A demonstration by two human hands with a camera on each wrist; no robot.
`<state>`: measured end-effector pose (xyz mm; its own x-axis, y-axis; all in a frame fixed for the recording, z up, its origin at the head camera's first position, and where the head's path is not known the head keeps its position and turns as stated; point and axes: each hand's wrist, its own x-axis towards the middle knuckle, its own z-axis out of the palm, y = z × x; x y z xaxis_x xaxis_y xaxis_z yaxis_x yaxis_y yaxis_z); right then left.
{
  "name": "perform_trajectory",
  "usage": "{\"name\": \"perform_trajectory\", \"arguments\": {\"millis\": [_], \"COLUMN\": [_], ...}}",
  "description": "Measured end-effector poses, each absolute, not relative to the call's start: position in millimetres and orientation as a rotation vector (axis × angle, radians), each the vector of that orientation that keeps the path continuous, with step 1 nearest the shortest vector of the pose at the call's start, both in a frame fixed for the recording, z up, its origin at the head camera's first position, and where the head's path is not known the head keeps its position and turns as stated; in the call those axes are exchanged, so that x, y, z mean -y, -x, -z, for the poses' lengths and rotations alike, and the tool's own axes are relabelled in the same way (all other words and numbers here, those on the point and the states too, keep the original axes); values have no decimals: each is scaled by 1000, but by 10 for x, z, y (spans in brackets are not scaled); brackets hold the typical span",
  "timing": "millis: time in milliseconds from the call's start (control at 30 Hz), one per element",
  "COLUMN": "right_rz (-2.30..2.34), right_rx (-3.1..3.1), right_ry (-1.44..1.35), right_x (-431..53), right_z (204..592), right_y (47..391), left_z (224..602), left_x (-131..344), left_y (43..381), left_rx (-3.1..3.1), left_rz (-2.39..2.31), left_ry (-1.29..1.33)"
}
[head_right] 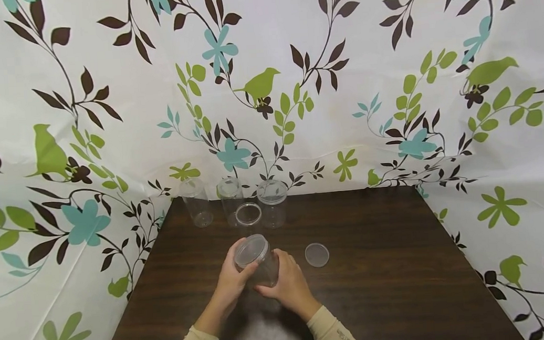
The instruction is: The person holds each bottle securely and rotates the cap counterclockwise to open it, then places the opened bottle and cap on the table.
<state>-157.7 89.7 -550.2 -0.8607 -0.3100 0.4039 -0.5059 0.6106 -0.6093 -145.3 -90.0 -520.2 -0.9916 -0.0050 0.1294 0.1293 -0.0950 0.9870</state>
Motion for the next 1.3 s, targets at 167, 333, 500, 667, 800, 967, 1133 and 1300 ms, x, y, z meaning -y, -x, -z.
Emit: {"name": "perform_trajectory", "arguments": {"millis": [167,333,500,667,800,967,1133,1300], "right_rz": [-1691,-2009,-2007,-2045,-1714,-1262,-1165,-1142], "right_rx": [2616,2613,2603,2567,2630,2639,2616,2600], "right_ry": [-976,-1450,-1639,-1446,-1139,-822,-716,-735], "right_x": [-1069,-1158,-1162,-1120,-1057,-955,-908,-904], "right_z": [5432,5349,5356,5377,5393,5409,5421,5424], "right_y": [1639,1665,1665,1655,1619,1578,1564,1561], "left_z": [5266,5280,5271,5282,5285,5286,5265,5248], "left_x": [1140,1292,1297,1283,1197,1038,956,970], "left_y": [1475,1525,1539,1492,1461,1469,1487,1488], "left_rx": [1935,1775,1742,1803,1884,1932,1913,1870], "left_rz": [2429,2584,2583,2565,2454,2352,2315,2321], "left_ry": [568,1096,1357,1118,806,461,315,318]}}
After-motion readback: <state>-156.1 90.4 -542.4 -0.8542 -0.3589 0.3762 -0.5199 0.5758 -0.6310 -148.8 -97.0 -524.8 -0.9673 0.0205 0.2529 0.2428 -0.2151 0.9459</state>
